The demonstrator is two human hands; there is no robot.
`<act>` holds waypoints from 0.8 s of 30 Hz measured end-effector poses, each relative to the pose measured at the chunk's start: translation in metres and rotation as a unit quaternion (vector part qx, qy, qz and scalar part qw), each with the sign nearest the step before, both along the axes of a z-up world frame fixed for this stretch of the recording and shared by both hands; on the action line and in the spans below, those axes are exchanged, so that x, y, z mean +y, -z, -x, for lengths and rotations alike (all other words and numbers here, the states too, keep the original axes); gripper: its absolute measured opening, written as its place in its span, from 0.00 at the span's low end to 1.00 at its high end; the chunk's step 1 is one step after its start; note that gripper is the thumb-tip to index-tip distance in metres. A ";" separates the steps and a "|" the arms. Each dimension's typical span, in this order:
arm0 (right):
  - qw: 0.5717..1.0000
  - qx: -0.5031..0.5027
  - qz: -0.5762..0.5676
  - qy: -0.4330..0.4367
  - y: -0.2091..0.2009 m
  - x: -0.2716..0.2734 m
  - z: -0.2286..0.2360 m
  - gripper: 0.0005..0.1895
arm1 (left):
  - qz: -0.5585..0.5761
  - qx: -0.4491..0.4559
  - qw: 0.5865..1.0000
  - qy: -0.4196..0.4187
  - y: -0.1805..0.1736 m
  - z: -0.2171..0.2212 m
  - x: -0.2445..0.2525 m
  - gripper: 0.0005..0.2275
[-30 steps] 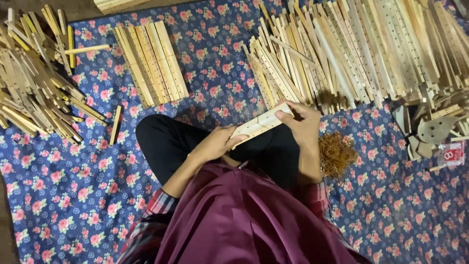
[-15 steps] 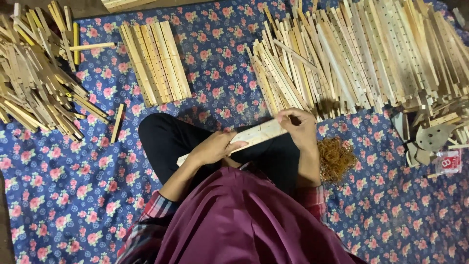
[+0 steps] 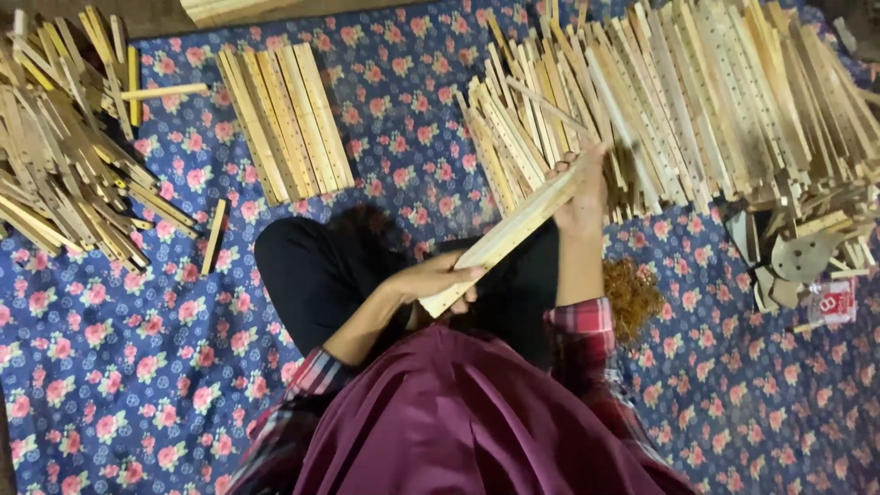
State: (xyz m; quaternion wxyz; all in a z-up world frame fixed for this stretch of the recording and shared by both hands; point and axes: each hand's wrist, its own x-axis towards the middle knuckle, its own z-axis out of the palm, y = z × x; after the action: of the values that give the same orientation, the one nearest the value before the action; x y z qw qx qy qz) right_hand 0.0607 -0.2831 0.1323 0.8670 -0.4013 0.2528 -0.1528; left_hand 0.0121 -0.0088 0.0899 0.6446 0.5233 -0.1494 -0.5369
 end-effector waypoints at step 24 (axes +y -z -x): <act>0.988 0.101 -0.016 -0.117 0.041 0.103 0.052 0.24 | 0.005 0.091 0.986 -0.143 0.016 0.002 -0.030 0.19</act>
State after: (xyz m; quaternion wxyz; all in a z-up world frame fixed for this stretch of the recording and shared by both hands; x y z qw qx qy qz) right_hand 0.0092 -0.1801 0.0911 0.8552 -0.4280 0.2923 -0.0050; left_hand 0.0104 -0.0392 0.0736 0.7284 0.4845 -0.0165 -0.4841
